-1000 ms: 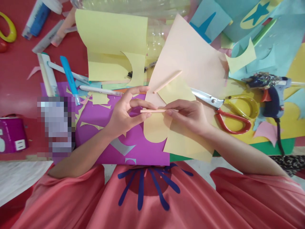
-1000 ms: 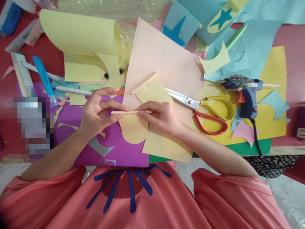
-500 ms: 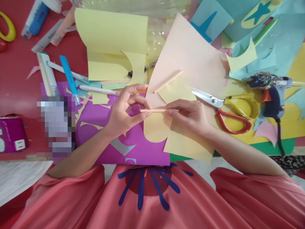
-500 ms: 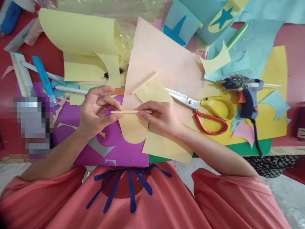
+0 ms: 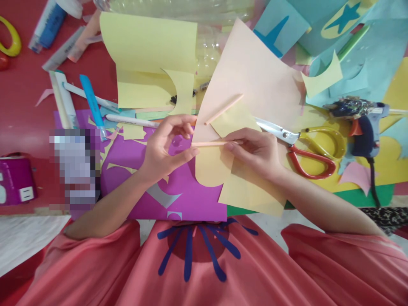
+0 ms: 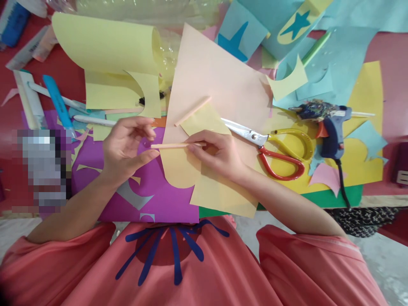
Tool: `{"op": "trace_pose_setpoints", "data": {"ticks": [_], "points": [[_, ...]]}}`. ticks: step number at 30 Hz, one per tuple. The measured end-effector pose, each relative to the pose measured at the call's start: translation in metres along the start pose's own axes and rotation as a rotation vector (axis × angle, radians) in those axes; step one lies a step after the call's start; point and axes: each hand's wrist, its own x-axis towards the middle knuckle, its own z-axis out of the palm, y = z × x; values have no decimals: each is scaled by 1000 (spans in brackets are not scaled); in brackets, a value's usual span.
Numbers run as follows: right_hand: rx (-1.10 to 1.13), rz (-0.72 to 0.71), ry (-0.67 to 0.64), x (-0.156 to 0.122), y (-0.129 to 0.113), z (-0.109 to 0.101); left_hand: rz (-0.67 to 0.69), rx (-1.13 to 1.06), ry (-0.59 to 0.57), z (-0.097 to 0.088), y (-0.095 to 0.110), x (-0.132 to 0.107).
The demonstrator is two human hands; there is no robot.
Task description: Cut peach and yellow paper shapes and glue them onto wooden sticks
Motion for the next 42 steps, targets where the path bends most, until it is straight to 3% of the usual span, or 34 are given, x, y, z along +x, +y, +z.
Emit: {"op": "trace_pose_setpoints", "data": {"ticks": [5, 13, 22, 28, 37, 42], "points": [[-42, 0, -42, -1, -3, 0, -83, 113, -123, 1, 9, -2], [7, 15, -69, -1, -2, 0, -139, 78, -136, 1, 11, -1], [12, 26, -90, -1, -2, -2, -48, 54, -135, 0, 9, -3], [-23, 22, -108, -1, -1, -1, -169, 51, -178, 3, 11, -4], [16, 17, -118, -2, -3, 0, -146, -12, -254, 3, 11, -4], [27, 19, -102, -4, -2, 0, -260, -62, -246, 4, 16, -4]]}}
